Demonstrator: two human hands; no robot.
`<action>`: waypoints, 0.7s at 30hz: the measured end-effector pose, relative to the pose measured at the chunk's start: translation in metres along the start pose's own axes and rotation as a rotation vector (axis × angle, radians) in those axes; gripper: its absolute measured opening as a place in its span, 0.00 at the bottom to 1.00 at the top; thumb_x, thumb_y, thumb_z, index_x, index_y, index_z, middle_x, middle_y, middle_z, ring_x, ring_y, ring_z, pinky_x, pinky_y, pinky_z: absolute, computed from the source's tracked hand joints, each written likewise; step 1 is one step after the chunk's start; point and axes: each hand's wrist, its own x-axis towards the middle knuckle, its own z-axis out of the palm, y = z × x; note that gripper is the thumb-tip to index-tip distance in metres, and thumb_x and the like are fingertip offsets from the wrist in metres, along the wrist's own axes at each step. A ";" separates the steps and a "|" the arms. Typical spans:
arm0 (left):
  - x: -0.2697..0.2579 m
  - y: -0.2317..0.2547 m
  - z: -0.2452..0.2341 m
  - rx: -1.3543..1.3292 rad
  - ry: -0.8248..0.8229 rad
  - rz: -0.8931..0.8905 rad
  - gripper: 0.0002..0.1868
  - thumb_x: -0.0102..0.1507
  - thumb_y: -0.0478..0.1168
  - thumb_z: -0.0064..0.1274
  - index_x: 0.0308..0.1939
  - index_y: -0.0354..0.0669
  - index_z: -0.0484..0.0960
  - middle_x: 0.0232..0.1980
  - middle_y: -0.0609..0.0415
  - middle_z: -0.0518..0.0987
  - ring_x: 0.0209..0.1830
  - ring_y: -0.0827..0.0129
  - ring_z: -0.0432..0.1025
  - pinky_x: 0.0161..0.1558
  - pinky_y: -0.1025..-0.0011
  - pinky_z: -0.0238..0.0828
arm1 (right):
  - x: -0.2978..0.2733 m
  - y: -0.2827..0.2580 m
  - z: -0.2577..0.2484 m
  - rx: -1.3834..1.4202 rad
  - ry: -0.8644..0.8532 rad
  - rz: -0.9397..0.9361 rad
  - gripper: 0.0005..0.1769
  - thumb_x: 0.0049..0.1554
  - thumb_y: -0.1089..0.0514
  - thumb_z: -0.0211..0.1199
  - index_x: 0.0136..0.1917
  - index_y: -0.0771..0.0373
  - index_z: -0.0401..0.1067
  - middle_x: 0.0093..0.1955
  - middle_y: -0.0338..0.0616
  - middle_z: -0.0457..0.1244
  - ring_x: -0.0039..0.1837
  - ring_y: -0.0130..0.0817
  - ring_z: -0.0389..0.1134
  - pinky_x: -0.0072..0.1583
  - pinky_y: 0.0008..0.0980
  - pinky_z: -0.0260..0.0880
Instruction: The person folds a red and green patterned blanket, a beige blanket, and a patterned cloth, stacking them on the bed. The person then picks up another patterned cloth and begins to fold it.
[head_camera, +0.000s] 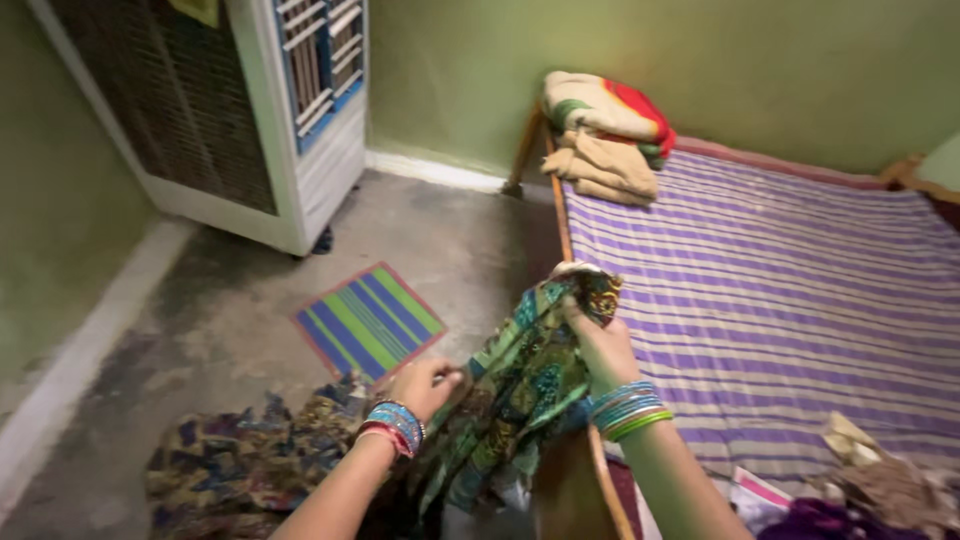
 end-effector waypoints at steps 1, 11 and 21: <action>0.003 -0.004 0.011 -0.024 0.067 -0.014 0.18 0.62 0.53 0.58 0.49 0.49 0.87 0.44 0.47 0.86 0.45 0.58 0.81 0.50 0.63 0.75 | 0.004 0.001 -0.014 0.009 0.005 -0.019 0.15 0.58 0.50 0.68 0.50 0.64 0.78 0.40 0.36 0.68 0.39 0.27 0.65 0.42 0.32 0.67; -0.032 0.068 0.063 0.103 0.429 0.411 0.28 0.54 0.59 0.62 0.47 0.44 0.76 0.56 0.43 0.77 0.59 0.47 0.67 0.58 0.48 0.62 | 0.002 0.037 -0.063 -0.204 0.067 0.090 0.19 0.62 0.47 0.64 0.48 0.68 0.78 0.37 0.38 0.66 0.38 0.28 0.63 0.41 0.31 0.65; -0.036 0.015 0.134 -0.035 0.150 -0.274 0.11 0.58 0.40 0.55 0.43 0.41 0.82 0.41 0.38 0.83 0.44 0.41 0.77 0.47 0.50 0.72 | -0.010 0.039 -0.067 0.256 0.178 0.258 0.12 0.62 0.49 0.62 0.46 0.60 0.71 0.34 0.41 0.62 0.31 0.35 0.62 0.35 0.40 0.64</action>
